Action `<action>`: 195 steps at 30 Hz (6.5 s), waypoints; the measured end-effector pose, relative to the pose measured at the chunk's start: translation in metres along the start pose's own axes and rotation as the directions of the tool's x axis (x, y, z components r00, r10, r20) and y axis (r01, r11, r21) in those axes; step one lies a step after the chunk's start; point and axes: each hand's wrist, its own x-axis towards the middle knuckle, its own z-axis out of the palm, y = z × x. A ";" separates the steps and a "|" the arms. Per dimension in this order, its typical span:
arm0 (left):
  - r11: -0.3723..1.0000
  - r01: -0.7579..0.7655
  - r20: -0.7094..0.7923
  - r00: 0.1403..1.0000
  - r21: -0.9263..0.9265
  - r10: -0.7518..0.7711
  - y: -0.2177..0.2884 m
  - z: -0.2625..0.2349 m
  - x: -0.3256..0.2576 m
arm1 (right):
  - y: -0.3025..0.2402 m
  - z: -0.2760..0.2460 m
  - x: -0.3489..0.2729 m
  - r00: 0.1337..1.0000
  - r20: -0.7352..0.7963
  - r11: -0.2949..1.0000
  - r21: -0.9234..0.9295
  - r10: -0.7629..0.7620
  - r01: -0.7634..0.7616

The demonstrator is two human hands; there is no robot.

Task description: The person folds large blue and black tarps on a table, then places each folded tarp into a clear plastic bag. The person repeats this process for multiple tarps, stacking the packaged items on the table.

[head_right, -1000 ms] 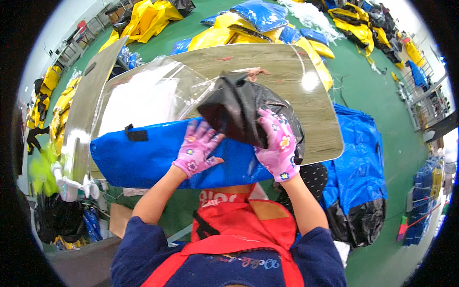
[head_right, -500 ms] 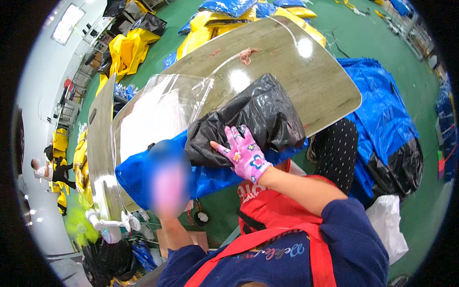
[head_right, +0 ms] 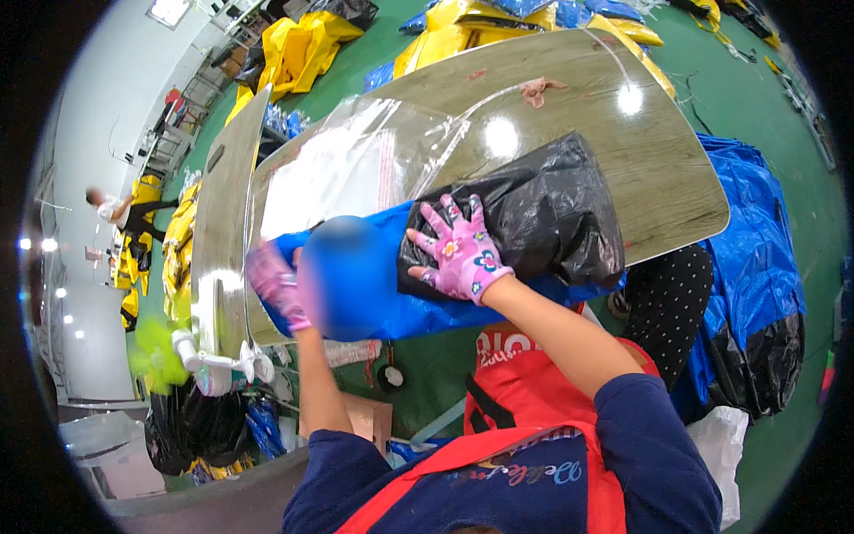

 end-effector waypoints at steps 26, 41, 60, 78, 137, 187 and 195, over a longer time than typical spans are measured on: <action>-0.110 0.699 0.706 0.707 -0.707 -0.045 -0.068 -0.118 -0.026 | -0.032 0.016 0.005 0.999 0.025 0.997 -0.061 0.043 -0.041; 0.363 0.354 0.490 0.394 -0.862 0.778 0.429 0.015 -0.012 | 0.012 0.036 -0.088 0.999 -0.043 1.000 -0.022 0.022 -0.023; 0.571 -0.586 0.308 0.491 -0.575 0.815 0.376 0.060 0.031 | 0.176 -0.036 -0.137 0.822 -0.290 0.869 0.079 0.489 -0.489; 0.407 0.733 0.449 -0.155 -0.545 0.880 0.297 0.045 0.033 | 0.167 -0.120 -0.190 0.869 -0.477 0.988 0.010 -0.133 0.157; 0.500 0.060 0.411 0.659 -0.864 0.630 0.183 0.037 -0.002 | 0.080 -0.020 -0.239 0.802 0.427 -0.127 0.901 0.418 -0.414; 0.426 0.548 0.554 0.824 -0.720 -0.123 0.120 0.034 -0.052 | 0.135 0.000 -0.097 0.921 0.051 0.279 0.945 0.387 -0.169; 0.317 0.808 0.866 0.434 -0.497 0.250 0.158 -0.074 -0.101 | 0.071 -0.037 -0.182 0.843 0.103 0.029 0.990 0.527 -0.139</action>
